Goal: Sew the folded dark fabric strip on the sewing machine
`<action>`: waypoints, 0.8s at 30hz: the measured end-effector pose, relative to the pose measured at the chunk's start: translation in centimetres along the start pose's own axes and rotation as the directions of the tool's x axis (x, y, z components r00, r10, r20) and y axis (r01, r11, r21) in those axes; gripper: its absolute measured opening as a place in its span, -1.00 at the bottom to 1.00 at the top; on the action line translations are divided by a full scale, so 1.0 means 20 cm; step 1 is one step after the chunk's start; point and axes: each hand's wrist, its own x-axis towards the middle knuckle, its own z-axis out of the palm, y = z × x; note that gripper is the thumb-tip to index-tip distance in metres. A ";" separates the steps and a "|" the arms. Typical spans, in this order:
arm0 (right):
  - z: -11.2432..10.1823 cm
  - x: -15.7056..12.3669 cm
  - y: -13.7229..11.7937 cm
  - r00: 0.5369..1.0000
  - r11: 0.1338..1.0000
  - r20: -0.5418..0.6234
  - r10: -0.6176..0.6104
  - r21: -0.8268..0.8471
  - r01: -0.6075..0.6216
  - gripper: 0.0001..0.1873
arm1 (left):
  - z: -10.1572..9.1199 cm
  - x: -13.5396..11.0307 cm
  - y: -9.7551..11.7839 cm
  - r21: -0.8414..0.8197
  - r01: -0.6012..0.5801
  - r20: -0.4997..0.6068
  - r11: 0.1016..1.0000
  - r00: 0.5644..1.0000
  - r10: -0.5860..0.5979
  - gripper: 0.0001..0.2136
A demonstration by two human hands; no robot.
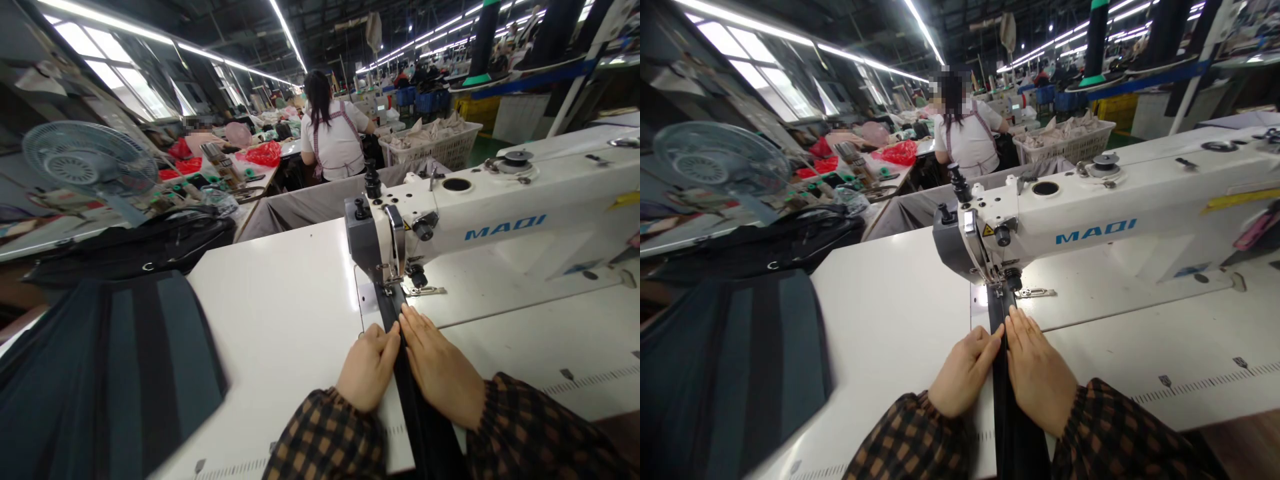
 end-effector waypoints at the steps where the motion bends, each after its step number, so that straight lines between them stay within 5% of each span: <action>1: 0.00 0.00 0.00 1.000 1.000 -0.004 -0.003 0.007 0.003 -0.52 | -0.02 0.00 -0.02 0.073 -0.078 -0.002 0.994 0.997 0.078 -0.70; 6: -0.02 0.00 0.02 1.000 1.000 -0.020 -0.003 0.025 0.003 -0.49 | -0.05 0.03 -0.12 0.290 -0.343 0.053 0.893 0.938 0.343 -0.67; 14: -0.01 0.03 0.00 0.999 1.000 0.047 -0.002 0.028 0.000 -0.46 | 0.12 0.02 -0.14 0.364 -0.260 0.047 0.894 0.964 0.262 -0.61; 24: 0.00 0.05 -0.01 1.000 1.000 0.016 0.008 0.016 -0.008 -0.47 | 0.12 0.04 -0.09 0.352 -0.219 -0.051 0.910 0.966 0.252 -0.60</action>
